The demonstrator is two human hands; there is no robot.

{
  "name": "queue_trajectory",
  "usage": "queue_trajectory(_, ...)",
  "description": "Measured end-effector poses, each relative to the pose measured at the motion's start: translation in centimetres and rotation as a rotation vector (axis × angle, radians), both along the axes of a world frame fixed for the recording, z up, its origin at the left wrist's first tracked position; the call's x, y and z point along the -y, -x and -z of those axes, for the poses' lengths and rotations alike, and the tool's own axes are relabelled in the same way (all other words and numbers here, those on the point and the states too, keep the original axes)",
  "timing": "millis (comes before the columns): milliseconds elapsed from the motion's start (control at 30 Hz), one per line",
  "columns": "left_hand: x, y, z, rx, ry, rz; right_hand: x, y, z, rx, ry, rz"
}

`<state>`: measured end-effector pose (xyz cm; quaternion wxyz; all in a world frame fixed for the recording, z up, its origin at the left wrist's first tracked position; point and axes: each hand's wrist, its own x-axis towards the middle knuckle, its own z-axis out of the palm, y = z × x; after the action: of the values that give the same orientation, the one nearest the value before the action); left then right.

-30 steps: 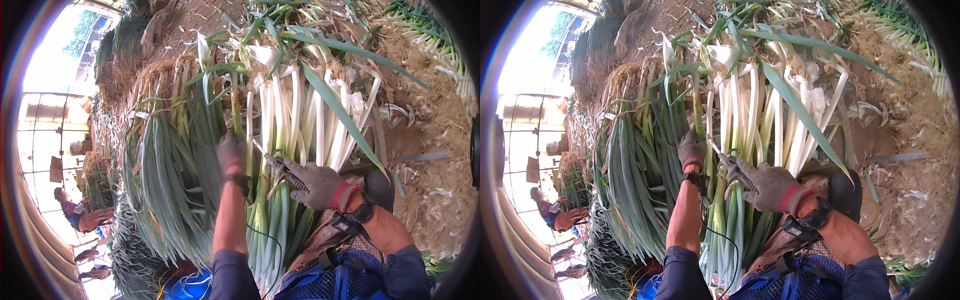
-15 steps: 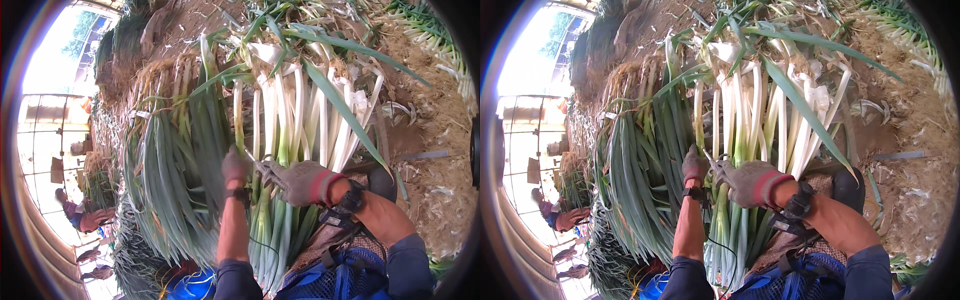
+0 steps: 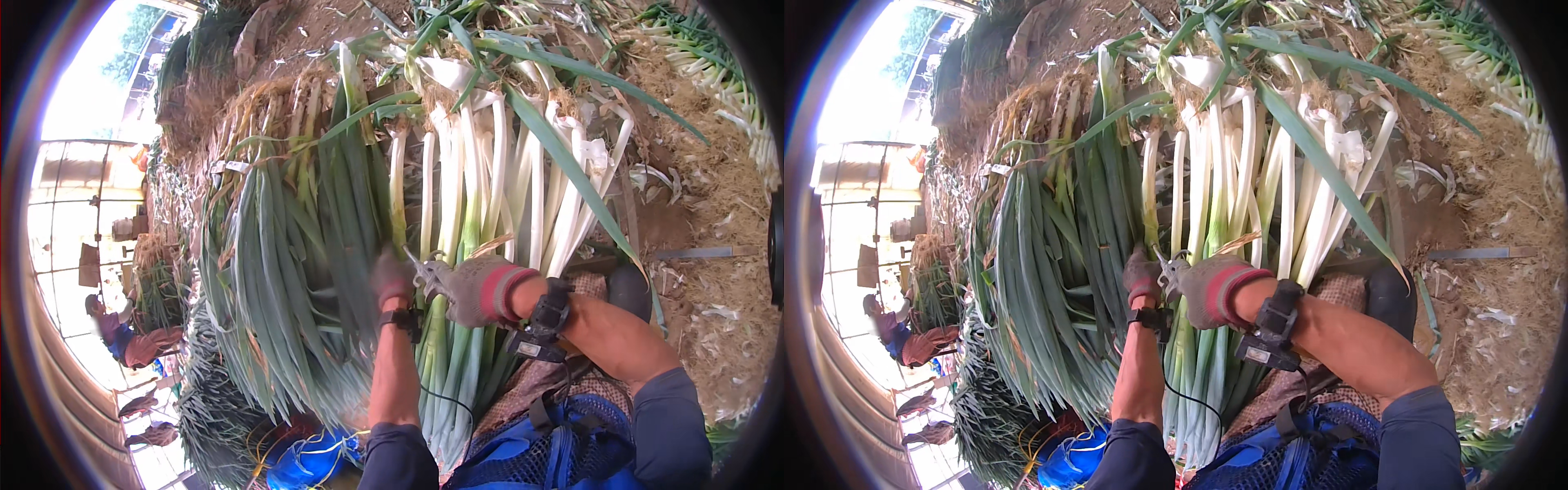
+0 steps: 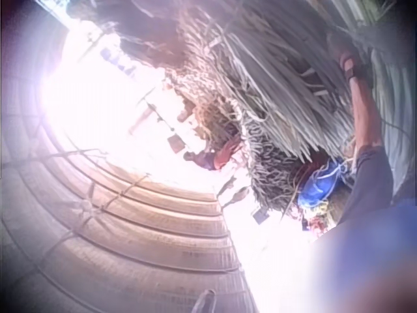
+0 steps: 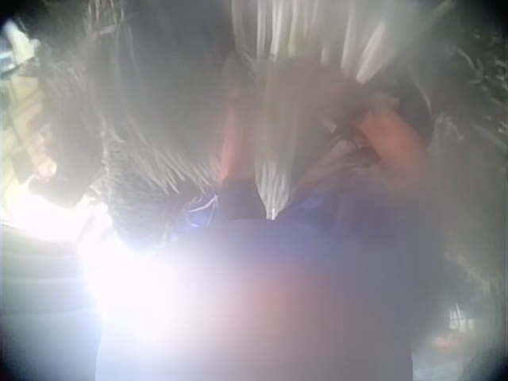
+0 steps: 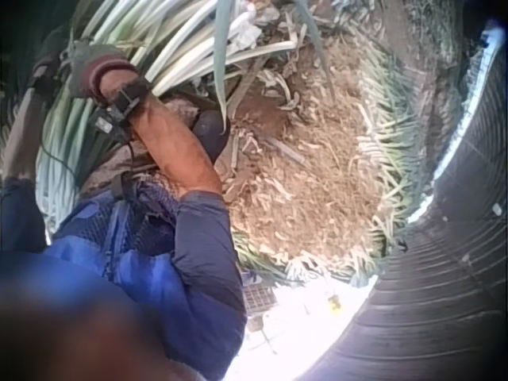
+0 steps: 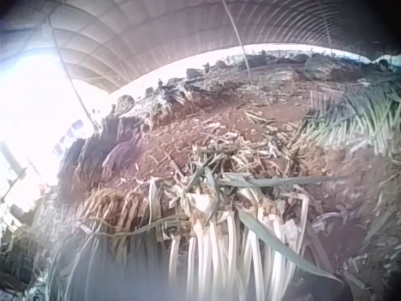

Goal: The person trims the roots and lower stalks of green onions using shears. They repeatedly pick up bunches, cut the ends, and place the trimmed onions into a pile.

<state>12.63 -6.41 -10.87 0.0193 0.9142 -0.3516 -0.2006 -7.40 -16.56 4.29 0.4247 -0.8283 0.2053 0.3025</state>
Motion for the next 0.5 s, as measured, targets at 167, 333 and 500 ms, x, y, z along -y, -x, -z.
queue_trajectory(167, 0.0, 0.3, 0.0, 0.025, 0.023, -0.030, 1.0, -0.8, 0.7, 0.115, 0.116, 0.281)
queue_trajectory(333, 0.0, 0.5, 0.1, -0.015, 0.083, -0.049, 2.9, -1.5, 2.4, 0.092, 0.143, 0.311)
queue_trajectory(500, -0.1, 0.6, 0.1, -0.008, 0.062, -0.031, 7.3, -4.0, 5.0, 0.128, 0.277, 0.536)
